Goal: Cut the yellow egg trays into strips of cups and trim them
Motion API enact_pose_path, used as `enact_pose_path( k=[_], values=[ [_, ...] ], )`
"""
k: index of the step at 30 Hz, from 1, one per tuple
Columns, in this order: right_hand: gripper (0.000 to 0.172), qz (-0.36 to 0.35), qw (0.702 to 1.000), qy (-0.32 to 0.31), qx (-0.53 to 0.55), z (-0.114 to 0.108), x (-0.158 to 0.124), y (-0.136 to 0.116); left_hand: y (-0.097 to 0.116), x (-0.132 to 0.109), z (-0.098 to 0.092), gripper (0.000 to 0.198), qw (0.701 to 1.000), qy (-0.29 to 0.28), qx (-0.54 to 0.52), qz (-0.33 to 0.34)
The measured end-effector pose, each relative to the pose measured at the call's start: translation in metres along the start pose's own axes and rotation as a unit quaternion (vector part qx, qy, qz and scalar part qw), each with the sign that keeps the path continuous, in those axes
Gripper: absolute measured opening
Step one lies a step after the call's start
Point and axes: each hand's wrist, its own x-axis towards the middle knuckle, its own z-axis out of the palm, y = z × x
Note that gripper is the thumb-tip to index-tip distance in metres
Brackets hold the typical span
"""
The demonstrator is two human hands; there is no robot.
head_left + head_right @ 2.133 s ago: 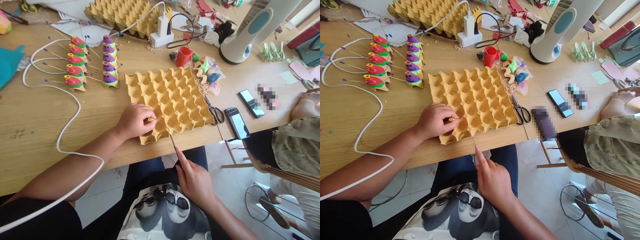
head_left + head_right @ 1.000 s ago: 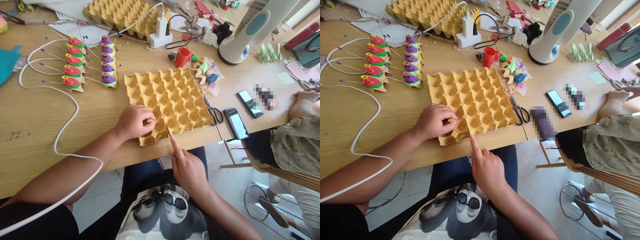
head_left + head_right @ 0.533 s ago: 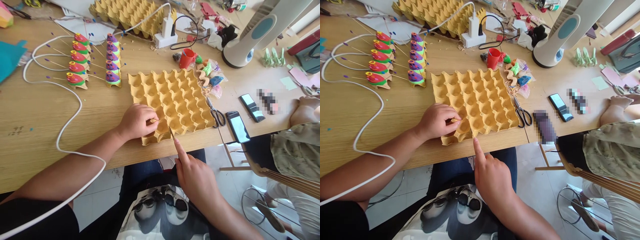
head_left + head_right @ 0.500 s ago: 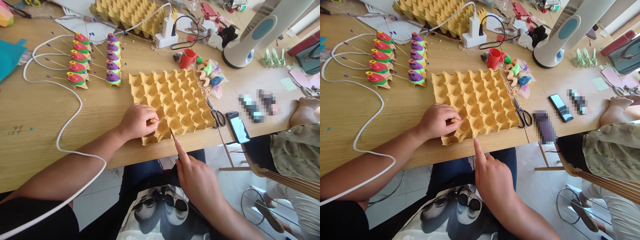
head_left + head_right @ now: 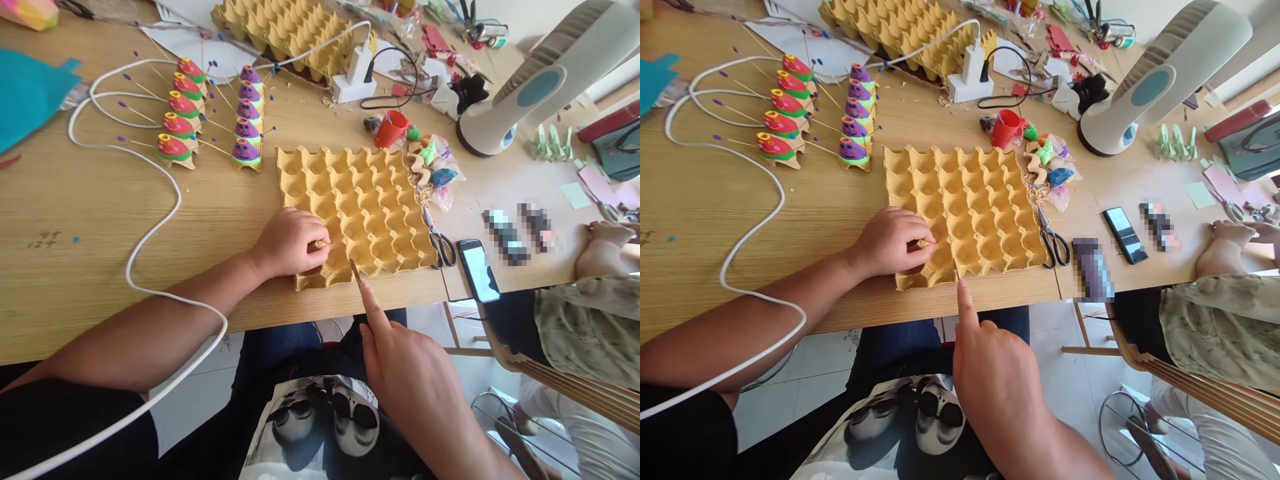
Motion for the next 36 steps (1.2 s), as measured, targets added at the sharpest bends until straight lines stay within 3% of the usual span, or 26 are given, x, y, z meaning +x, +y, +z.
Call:
enact_pose_path(
  k=[12,18,23,30,36],
  values=[
    [0.083,0.007,0.998,-0.007,-0.063,-0.005,0.003,-0.009,0.002,0.000,-0.002,0.017,1.000,-0.004,-0.005,-0.005],
    [0.079,0.029,0.995,-0.082,-0.042,-0.015,0.008,-0.009,0.001,0.000,-0.001,0.017,1.000,0.008,-0.005,0.001],
    [0.077,0.006,0.988,-0.136,-0.073,-0.004,0.009,-0.009,0.000,-0.001,0.001,0.016,1.000,0.014,-0.011,0.005],
    [0.067,-0.022,1.000,-0.001,0.010,-0.009,-0.020,0.012,0.000,0.000,0.000,0.016,1.000,0.006,-0.012,0.007],
    [0.064,-0.013,0.998,0.047,0.052,0.002,-0.012,0.011,0.000,0.000,-0.001,0.016,1.000,0.001,-0.013,0.004]
  ],
)
